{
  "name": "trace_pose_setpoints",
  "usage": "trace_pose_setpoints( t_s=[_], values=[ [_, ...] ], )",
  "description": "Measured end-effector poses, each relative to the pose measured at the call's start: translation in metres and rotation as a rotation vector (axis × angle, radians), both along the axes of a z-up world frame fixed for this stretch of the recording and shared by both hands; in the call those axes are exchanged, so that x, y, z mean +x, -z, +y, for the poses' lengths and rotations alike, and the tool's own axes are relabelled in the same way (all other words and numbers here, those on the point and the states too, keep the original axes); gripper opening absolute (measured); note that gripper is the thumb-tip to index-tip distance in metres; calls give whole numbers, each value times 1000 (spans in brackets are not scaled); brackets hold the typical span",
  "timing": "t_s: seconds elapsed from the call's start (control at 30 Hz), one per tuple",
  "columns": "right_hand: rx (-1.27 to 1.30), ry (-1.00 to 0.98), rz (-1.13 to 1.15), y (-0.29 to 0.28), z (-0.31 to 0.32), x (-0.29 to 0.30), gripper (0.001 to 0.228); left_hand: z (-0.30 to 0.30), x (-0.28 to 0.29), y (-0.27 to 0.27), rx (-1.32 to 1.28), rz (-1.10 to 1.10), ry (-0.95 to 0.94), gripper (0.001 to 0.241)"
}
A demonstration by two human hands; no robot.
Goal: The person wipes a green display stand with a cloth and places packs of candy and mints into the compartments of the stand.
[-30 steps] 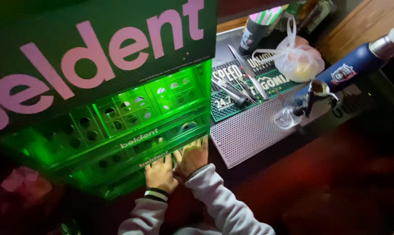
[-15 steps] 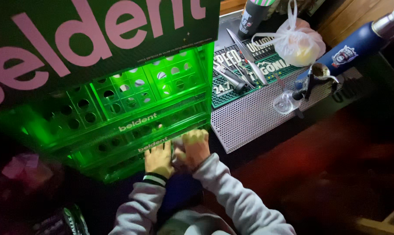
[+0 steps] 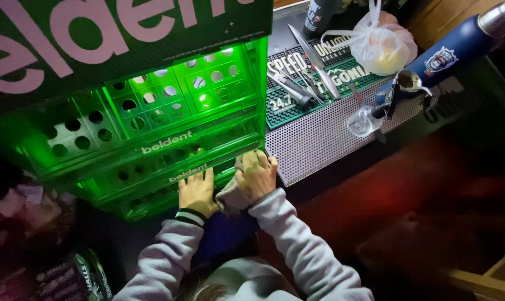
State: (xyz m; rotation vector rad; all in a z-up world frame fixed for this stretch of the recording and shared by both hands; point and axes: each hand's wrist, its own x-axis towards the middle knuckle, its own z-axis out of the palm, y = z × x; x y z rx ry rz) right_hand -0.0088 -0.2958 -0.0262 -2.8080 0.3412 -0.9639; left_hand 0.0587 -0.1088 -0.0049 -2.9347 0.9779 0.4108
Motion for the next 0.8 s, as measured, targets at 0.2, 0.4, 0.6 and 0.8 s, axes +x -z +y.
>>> trace_pose_setpoints(
  t_s=[0.2,0.4,0.6,0.8],
  values=[
    [-86,234,324,-33,22,7,59,-2,0,-1,-24,-6,-19,109],
    [-53,290,329,-46,37,-10,86,1,-5,-4,-56,65,-43,111],
    [-11,233,325,-44,32,4,65,4,1,16,-19,49,-32,116],
    [-84,175,309,-59,37,-7,53,4,-5,-2,8,26,-29,105]
  ],
)
